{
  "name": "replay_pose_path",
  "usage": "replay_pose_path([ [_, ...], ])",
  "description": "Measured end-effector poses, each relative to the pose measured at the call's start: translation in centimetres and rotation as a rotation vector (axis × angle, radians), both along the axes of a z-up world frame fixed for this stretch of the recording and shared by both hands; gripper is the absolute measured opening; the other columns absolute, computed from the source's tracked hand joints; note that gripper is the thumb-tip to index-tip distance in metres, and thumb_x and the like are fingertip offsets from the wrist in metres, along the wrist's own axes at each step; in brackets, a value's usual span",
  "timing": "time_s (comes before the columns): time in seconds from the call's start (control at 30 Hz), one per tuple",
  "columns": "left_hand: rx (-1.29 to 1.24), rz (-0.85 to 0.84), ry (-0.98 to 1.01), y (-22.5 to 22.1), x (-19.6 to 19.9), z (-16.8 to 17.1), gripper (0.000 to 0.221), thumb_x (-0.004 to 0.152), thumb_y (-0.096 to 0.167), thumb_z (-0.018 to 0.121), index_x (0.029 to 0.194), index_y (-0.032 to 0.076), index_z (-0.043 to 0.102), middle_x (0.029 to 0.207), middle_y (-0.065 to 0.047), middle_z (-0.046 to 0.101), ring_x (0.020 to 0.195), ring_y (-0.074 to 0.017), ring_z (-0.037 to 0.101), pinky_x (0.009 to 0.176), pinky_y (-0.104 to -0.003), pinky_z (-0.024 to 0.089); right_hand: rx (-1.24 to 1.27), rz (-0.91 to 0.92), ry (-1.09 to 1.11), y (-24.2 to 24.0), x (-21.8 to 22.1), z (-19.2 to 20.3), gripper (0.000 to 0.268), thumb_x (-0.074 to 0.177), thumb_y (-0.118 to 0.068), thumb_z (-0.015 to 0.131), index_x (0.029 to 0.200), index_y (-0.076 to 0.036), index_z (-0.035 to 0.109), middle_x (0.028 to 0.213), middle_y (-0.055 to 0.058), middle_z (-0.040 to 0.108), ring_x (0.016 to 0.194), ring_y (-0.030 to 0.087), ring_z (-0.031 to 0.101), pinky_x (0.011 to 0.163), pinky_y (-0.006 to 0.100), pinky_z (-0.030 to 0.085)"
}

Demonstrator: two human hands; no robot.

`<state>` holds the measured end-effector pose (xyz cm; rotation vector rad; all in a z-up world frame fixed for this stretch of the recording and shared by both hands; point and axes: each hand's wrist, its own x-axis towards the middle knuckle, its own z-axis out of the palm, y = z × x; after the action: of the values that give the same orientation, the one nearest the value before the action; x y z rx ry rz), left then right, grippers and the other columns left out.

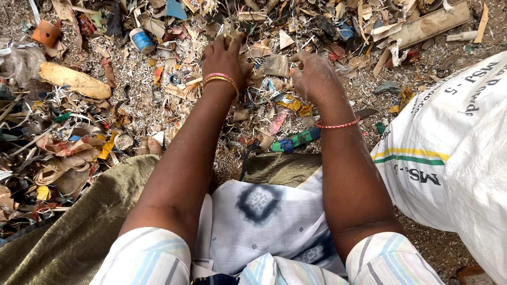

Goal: The person sits on the ground and sorts through a large pile of waste scraps by hand, picking out specific pieces of plastic and cardboard and placing them into white bags.

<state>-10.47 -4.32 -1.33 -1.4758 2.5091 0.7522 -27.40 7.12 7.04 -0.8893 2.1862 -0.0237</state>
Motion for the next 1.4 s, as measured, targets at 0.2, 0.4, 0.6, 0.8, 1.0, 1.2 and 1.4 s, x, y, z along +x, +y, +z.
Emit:
replay_pose_path([
  [0.2,-0.063,-0.253,0.013,6.7,1.4,-0.8,0.028,0.099,0.025,0.06,0.125,0.015,0.067,0.127,-0.012,0.063,0.123,-0.0322,0.055,0.101,-0.046,0.047,-0.053,-0.01,-0.022,-0.1,-0.7,-0.8,0.039,0.096,-0.024,0.059,0.135,-0.02,0.062,0.134,0.014,0.062,0.117,0.029,0.064,0.108,0.049,0.046],
  [0.4,0.142,-0.353,-0.049,7.7,5.9,3.0,0.025,0.099,0.023,0.056,0.119,0.018,0.071,0.111,-0.009,0.071,0.106,-0.0264,0.067,0.108,-0.052,0.04,-0.079,0.017,-0.035,0.0,-0.8,-1.3,0.038,0.097,-0.023,0.06,0.135,-0.018,0.063,0.133,0.016,0.063,0.118,0.031,0.064,0.108,0.049,0.047],
  [0.6,-0.002,-0.131,0.151,2.1,0.5,0.1,0.026,0.098,0.017,0.059,0.122,0.014,0.07,0.113,-0.015,0.068,0.103,-0.0338,0.067,0.089,-0.047,0.055,-0.072,0.026,-0.015,0.0,-0.5,-1.2,0.038,0.096,-0.023,0.061,0.134,-0.02,0.063,0.132,0.015,0.063,0.121,0.032,0.061,0.106,0.051,0.046],
  [0.8,-0.113,-0.201,0.129,2.4,-3.1,-3.8,0.04,0.091,0.009,0.06,0.13,0.016,0.066,0.121,-0.013,0.06,0.111,-0.0331,0.063,0.094,-0.045,0.053,-0.076,0.006,-0.042,0.4,-1.1,-2.5,0.036,0.098,-0.02,0.061,0.134,-0.02,0.063,0.134,0.015,0.062,0.124,0.032,0.059,0.109,0.05,0.045],
  [1.0,-0.003,-0.095,0.191,7.3,1.4,-2.5,0.025,0.104,0.027,0.064,0.123,0.013,0.07,0.108,-0.012,0.069,0.101,-0.0339,0.066,0.09,-0.047,0.052,-0.239,0.131,-0.207,0.1,-0.3,-3.2,0.043,0.091,-0.011,0.065,0.134,-0.015,0.064,0.129,0.015,0.065,0.114,0.029,0.065,0.104,0.045,0.051],
  [1.2,0.51,0.474,0.71,6.8,3.2,-2.9,0.032,0.092,0.022,0.077,0.121,0.007,0.072,0.104,-0.011,0.08,0.092,-0.0201,0.077,0.079,-0.034,0.061,-0.469,0.185,-0.39,0.1,1.5,-2.8,0.029,0.091,-0.021,0.074,0.118,-0.011,0.072,0.105,0.011,0.074,0.091,0.021,0.072,0.086,0.038,0.058],
  [1.4,0.398,0.524,0.553,0.6,2.4,-2.8,0.028,0.095,0.012,0.069,0.123,0.011,0.07,0.113,-0.008,0.076,0.091,-0.0163,0.078,0.085,-0.03,0.061,-0.579,-0.054,-0.305,-0.1,0.6,-3.5,0.019,0.09,-0.018,0.077,0.107,-0.009,0.074,0.091,0.004,0.074,0.075,0.011,0.069,0.068,0.027,0.057],
])
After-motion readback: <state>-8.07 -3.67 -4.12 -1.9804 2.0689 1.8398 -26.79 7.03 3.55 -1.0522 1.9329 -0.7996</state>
